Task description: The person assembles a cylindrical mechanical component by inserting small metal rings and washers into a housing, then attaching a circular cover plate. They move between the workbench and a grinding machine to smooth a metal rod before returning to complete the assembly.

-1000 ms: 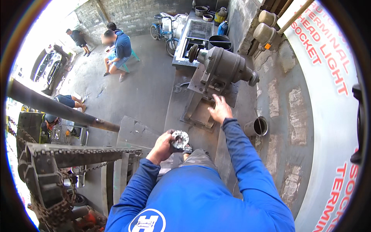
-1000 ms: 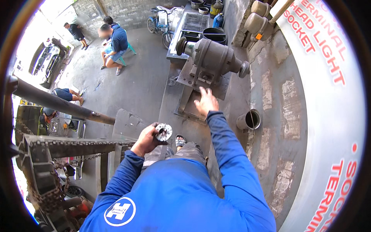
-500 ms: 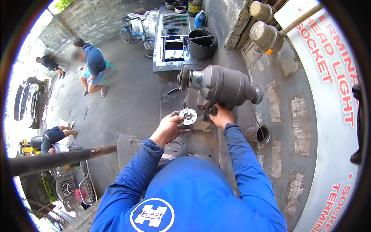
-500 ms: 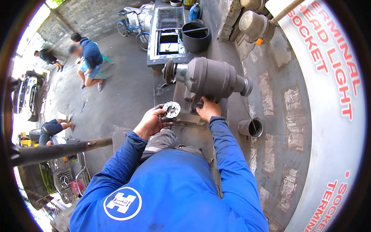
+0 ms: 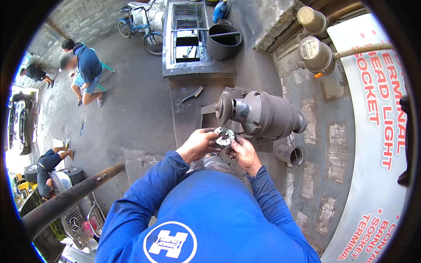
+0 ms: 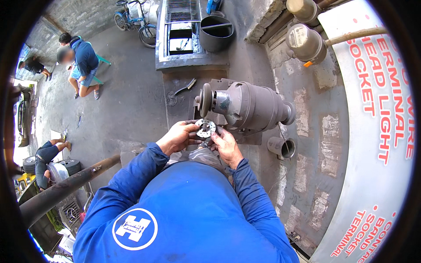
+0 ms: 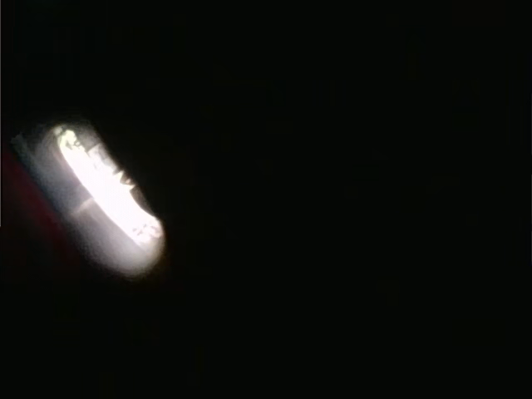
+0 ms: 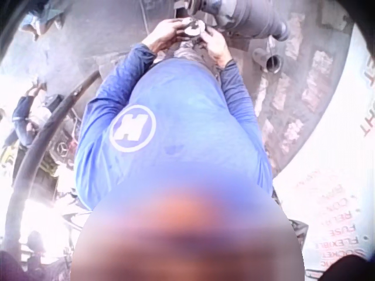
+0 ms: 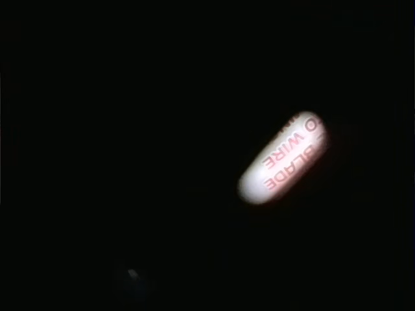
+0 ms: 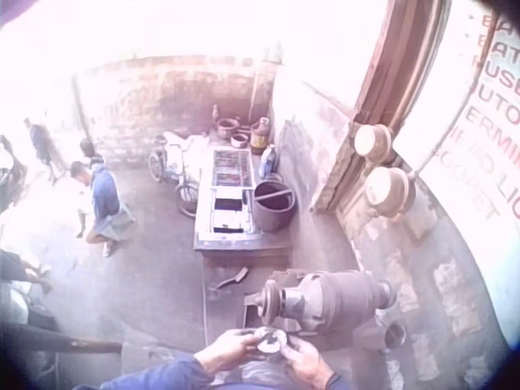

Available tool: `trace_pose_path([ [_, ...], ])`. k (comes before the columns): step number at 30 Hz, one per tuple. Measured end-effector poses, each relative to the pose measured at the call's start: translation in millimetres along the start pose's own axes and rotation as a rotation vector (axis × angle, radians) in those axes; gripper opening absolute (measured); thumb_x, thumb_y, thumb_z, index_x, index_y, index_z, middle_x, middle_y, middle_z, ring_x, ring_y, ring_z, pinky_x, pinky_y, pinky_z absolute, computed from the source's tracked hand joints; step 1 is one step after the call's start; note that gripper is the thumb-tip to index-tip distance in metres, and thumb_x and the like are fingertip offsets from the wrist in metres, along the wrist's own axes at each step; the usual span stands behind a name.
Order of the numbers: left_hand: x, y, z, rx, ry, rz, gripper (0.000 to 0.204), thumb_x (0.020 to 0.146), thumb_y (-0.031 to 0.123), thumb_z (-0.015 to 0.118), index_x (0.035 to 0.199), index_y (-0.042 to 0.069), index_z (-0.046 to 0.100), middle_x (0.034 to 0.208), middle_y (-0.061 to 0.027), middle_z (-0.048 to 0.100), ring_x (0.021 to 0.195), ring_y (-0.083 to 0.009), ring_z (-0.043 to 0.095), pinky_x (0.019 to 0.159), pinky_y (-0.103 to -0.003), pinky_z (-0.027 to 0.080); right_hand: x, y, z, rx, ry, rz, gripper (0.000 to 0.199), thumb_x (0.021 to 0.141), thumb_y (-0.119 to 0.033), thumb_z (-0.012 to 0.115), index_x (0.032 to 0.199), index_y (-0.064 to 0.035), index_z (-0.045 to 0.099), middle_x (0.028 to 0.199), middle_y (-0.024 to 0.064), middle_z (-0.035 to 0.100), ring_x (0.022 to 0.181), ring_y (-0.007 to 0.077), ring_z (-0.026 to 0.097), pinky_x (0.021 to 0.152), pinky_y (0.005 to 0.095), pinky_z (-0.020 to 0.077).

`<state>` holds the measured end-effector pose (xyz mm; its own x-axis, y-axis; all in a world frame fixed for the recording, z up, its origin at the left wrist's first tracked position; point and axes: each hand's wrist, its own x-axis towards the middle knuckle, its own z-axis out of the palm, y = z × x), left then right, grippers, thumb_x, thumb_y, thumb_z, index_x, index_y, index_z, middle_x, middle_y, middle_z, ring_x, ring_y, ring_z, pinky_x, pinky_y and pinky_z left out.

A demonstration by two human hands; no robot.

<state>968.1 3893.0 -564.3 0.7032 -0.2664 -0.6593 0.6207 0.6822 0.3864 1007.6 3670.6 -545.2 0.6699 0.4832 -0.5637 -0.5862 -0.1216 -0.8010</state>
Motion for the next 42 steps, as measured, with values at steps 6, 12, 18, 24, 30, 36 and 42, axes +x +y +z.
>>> trace_pose_path([
  [6, 13, 10, 2, -0.077, 0.021, -0.017, 0.025, 0.106, 0.010, 0.058, 0.126, -0.003, 0.063, 0.113, -0.0142, 0.074, 0.097, -0.0270, 0.075, 0.079, -0.038, 0.064, 19, 1, 14, 0.385, 0.079, 0.060, 0.030, 0.110, -0.024, 0.056, 0.135, -0.0092, 0.063, 0.117, 0.0024, 0.072, 0.097, 0.0156, 0.065, 0.079, 0.0346, 0.0500],
  [12, 13, 6, 1, -0.095, 0.024, -0.004, 0.026, 0.105, 0.010, 0.061, 0.126, -0.005, 0.064, 0.114, -0.0139, 0.073, 0.098, -0.0257, 0.074, 0.081, -0.037, 0.064, 22, 6, 19, 0.499, 0.046, 0.040, 0.031, 0.112, -0.027, 0.052, 0.136, -0.0095, 0.063, 0.126, 0.0040, 0.070, 0.114, 0.0199, 0.063, 0.096, 0.0414, 0.0486],
  [18, -10, 12, -8, -0.040, 0.059, 0.034, 0.032, 0.105, 0.010, 0.063, 0.133, -0.005, 0.062, 0.115, -0.0130, 0.073, 0.099, -0.0217, 0.074, 0.085, -0.036, 0.063, 21, 16, 28, 0.560, -0.022, 0.084, 0.033, 0.112, -0.029, 0.053, 0.137, -0.0093, 0.061, 0.130, 0.0043, 0.069, 0.117, 0.0218, 0.064, 0.096, 0.0430, 0.0486],
  [24, -9, 28, 6, 0.125, 0.045, 0.010, 0.029, 0.104, 0.011, 0.064, 0.128, -0.005, 0.066, 0.109, -0.0106, 0.075, 0.096, -0.0181, 0.074, 0.080, -0.032, 0.062, 14, 11, 29, 0.631, 0.004, 0.098, 0.037, 0.112, -0.034, 0.051, 0.137, -0.0097, 0.063, 0.131, 0.0042, 0.068, 0.118, 0.0227, 0.062, 0.096, 0.0437, 0.0471],
  [30, -15, 31, 9, 0.195, 0.046, 0.015, 0.031, 0.104, 0.012, 0.065, 0.130, -0.006, 0.067, 0.108, -0.0112, 0.075, 0.095, -0.0180, 0.074, 0.080, -0.032, 0.062, 6, 9, 31, 0.663, -0.008, 0.104, 0.040, 0.111, -0.038, 0.053, 0.138, -0.0108, 0.063, 0.131, 0.0041, 0.068, 0.120, 0.0233, 0.061, 0.097, 0.0436, 0.0467],
  [36, -17, 31, 7, 0.160, -0.002, 0.020, 0.034, 0.104, 0.012, 0.066, 0.131, -0.008, 0.065, 0.112, -0.0140, 0.074, 0.095, -0.0205, 0.074, 0.080, -0.032, 0.062, 3, 5, 31, 0.623, -0.004, 0.099, 0.041, 0.111, -0.038, 0.053, 0.139, -0.0099, 0.062, 0.130, 0.0050, 0.069, 0.121, 0.0240, 0.062, 0.097, 0.0437, 0.0465],
  [42, -9, 29, 5, 0.109, 0.027, 0.004, 0.030, 0.103, 0.010, 0.066, 0.127, -0.007, 0.064, 0.109, -0.0152, 0.074, 0.093, -0.0220, 0.075, 0.080, -0.033, 0.062, 8, 6, 28, 0.608, 0.012, 0.104, 0.043, 0.111, -0.040, 0.053, 0.138, -0.0080, 0.062, 0.131, 0.0072, 0.069, 0.120, 0.0254, 0.061, 0.101, 0.0451, 0.0460],
])
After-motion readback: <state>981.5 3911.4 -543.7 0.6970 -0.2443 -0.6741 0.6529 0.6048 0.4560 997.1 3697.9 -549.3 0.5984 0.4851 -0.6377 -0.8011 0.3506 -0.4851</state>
